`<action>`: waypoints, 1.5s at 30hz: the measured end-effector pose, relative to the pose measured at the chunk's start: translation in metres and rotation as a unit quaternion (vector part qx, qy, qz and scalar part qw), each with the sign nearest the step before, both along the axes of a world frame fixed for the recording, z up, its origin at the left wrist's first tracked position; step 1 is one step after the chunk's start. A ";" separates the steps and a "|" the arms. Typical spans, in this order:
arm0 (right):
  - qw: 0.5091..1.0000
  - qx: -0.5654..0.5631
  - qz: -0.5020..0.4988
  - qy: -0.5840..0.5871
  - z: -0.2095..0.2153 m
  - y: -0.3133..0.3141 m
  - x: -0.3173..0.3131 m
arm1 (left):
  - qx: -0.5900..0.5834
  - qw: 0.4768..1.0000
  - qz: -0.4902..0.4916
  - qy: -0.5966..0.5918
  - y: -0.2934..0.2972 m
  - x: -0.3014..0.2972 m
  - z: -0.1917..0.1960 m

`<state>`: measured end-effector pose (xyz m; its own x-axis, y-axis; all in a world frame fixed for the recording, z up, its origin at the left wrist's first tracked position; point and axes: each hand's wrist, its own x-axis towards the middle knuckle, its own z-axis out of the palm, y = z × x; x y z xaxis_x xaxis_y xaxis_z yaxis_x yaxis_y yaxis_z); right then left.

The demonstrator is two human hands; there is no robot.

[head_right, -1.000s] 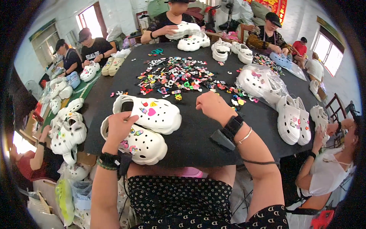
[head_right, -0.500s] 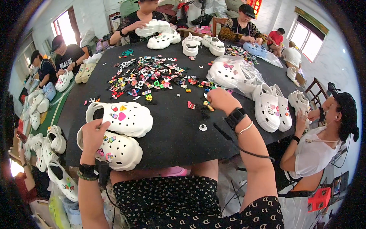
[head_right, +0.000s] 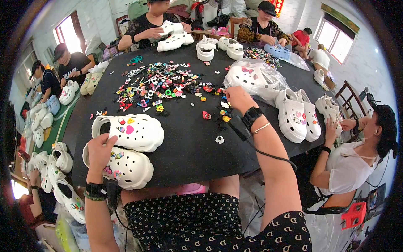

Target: Apply decorative charms to the holes of white clog-style shoes.

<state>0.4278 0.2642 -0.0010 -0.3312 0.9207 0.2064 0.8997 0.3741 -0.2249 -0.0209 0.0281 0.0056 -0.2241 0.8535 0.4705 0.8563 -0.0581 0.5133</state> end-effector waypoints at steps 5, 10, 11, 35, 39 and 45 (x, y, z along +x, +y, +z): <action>0.999 0.009 -0.005 -0.035 0.001 0.010 0.005 | -0.018 0.999 0.008 -0.026 -0.001 0.001 0.004; 1.000 -0.001 0.001 -0.021 -0.019 0.032 0.001 | -0.016 0.999 0.005 -0.041 0.000 0.001 0.002; 1.000 -0.006 0.004 -0.010 -0.025 0.037 0.000 | -0.005 0.999 0.000 -0.039 0.000 0.001 0.002; 0.887 -0.309 0.033 0.341 0.000 0.010 0.021 | -0.005 1.000 -0.007 0.006 -0.002 0.001 0.004; 0.811 -0.351 0.051 0.465 0.015 -0.022 -0.009 | 0.011 1.000 -0.004 0.008 -0.004 -0.001 0.004; 0.929 -0.218 0.105 0.280 0.014 -0.055 -0.050 | 0.029 0.999 -0.007 0.026 -0.002 0.002 0.003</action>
